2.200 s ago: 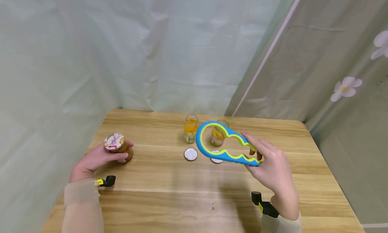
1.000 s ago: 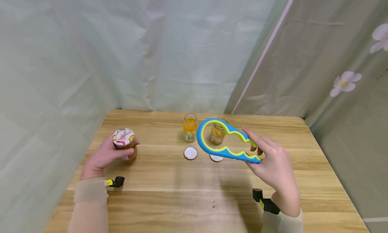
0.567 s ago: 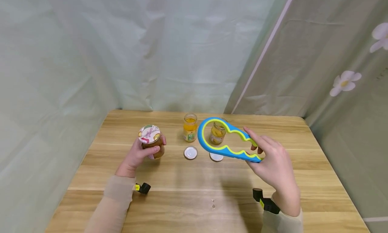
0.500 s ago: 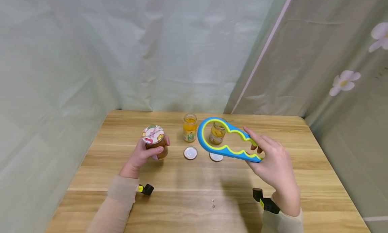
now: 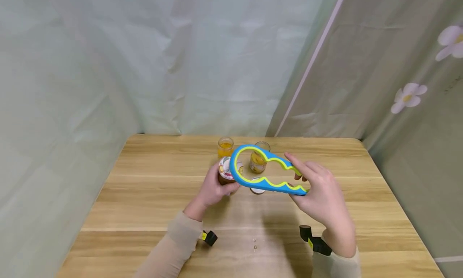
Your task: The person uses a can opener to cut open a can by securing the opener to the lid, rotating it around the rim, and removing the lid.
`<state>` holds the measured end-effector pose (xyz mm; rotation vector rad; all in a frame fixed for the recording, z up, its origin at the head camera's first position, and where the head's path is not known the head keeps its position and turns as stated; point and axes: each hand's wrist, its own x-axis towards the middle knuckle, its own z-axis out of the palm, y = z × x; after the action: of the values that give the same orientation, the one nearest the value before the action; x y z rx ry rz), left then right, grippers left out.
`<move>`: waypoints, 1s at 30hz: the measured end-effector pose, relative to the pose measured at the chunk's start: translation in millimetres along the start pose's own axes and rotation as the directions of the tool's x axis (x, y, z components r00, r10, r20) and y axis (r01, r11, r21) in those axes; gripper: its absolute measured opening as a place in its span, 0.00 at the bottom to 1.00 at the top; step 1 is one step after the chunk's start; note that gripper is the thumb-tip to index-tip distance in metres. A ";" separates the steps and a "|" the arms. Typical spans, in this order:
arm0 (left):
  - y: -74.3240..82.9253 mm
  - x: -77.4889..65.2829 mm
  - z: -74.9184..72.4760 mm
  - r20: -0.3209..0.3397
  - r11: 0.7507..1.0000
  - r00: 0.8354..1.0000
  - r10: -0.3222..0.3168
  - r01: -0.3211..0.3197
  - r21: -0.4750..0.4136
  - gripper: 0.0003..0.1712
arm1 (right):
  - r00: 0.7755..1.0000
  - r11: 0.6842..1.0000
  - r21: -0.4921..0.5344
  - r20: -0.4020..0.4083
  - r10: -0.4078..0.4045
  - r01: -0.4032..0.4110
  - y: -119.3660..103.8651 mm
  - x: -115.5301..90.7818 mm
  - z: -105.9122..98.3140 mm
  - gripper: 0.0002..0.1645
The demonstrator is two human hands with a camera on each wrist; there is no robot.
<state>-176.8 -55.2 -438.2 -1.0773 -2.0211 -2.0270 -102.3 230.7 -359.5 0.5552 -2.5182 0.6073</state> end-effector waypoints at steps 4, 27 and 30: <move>18.3 10.1 23.2 0.011 0.994 0.998 0.067 -0.068 0.086 0.37 | 1.000 1.000 0.003 0.012 -0.015 0.015 -2.8 -0.7 3.0 0.54; -7.8 -0.8 59.7 0.042 0.965 0.998 0.038 -0.047 0.257 0.34 | 0.992 0.998 0.000 0.114 -0.061 0.061 -12.3 1.2 14.7 0.61; -7.8 -2.6 58.6 0.056 0.971 0.998 0.000 -0.014 0.238 0.33 | 0.988 0.998 0.003 0.138 -0.065 0.065 -14.3 0.5 16.3 0.61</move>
<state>-154.9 -2.3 -453.1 -1.1002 -2.2140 -1.7108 -101.6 210.6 -367.5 0.6981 -2.6170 0.5599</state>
